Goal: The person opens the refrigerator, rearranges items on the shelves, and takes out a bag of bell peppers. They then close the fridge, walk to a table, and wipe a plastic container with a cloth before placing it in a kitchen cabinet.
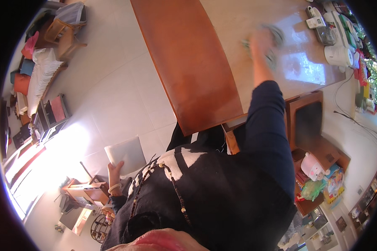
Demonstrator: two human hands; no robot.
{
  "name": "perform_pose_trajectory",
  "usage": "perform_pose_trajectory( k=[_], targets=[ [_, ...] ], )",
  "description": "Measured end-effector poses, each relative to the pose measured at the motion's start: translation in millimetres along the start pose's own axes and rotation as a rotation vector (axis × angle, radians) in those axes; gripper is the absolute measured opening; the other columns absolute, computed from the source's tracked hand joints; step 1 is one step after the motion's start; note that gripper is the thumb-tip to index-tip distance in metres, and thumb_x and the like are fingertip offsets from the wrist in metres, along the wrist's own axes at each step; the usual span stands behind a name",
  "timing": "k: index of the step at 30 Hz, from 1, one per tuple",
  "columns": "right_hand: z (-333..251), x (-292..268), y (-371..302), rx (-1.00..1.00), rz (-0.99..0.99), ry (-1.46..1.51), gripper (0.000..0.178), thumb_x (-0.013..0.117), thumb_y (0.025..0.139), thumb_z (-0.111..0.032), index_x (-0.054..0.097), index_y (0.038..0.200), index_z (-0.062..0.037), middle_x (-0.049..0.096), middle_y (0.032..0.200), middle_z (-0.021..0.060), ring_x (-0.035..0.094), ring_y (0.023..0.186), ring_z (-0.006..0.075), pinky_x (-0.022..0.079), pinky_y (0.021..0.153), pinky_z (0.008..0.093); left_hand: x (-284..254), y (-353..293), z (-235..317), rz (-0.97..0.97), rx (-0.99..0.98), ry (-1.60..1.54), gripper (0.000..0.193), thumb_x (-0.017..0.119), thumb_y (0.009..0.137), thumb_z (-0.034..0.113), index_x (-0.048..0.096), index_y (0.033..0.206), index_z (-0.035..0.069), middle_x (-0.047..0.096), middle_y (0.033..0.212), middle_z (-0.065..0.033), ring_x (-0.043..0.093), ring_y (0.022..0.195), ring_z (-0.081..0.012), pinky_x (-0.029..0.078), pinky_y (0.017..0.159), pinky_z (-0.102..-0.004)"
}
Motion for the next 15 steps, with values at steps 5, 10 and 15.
perform_pose_trajectory(
  k=[5, 10, 15],
  targets=[
    [-211.8, -84.9, -111.7, -0.693, 0.275, 0.643, 0.035, 0.062, 0.085, -0.022, 0.065, 0.113, -0.0013, 0.061, 0.126, 0.0146, 0.054, 0.119, 0.0338, 0.040, 0.102, 0.0508, 7.7, 15.4, 48.9, 0.064, 0.061, -0.065, 0.036, 0.075, 0.083, 0.015, 0.065, 0.109, -0.008, 0.071, 0.095, -0.0114, 0.067, 0.082, -0.0180, 0.053, 0.075, -0.0310],
    [-186.7, -154.9, -309.1, -1.013, -0.190, 1.090, 0.022, 0.063, 0.084, -0.014, 0.066, 0.106, -0.0116, 0.062, 0.114, 0.0082, 0.057, 0.110, 0.0291, 0.044, 0.087, 0.0454, 39.5, 24.8, 111.3, -0.058, 0.230, 0.019, 0.038, 0.075, 0.083, 0.015, 0.064, 0.110, -0.009, 0.071, 0.096, -0.0127, 0.067, 0.083, -0.0190, 0.054, 0.076, -0.0317],
    [-90.0, -167.1, -309.7, -0.614, -0.537, 1.420, 0.018, 0.060, 0.095, -0.026, 0.069, 0.100, -0.0114, 0.065, 0.081, 0.0118, 0.064, 0.077, 0.0315, 0.049, 0.069, 0.0416, 76.9, 14.5, 163.0, -0.105, 0.337, 0.082, 0.037, 0.075, 0.082, 0.016, 0.065, 0.108, -0.010, 0.072, 0.094, -0.0140, 0.068, 0.081, -0.0199, 0.055, 0.074, -0.0324]
  ],
)
Point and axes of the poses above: each hand's wrist, its own y-axis towards the middle knuckle, its own x-axis out of the palm, z = x × y, the point moved 3 cm from there along y, towards the middle knuckle
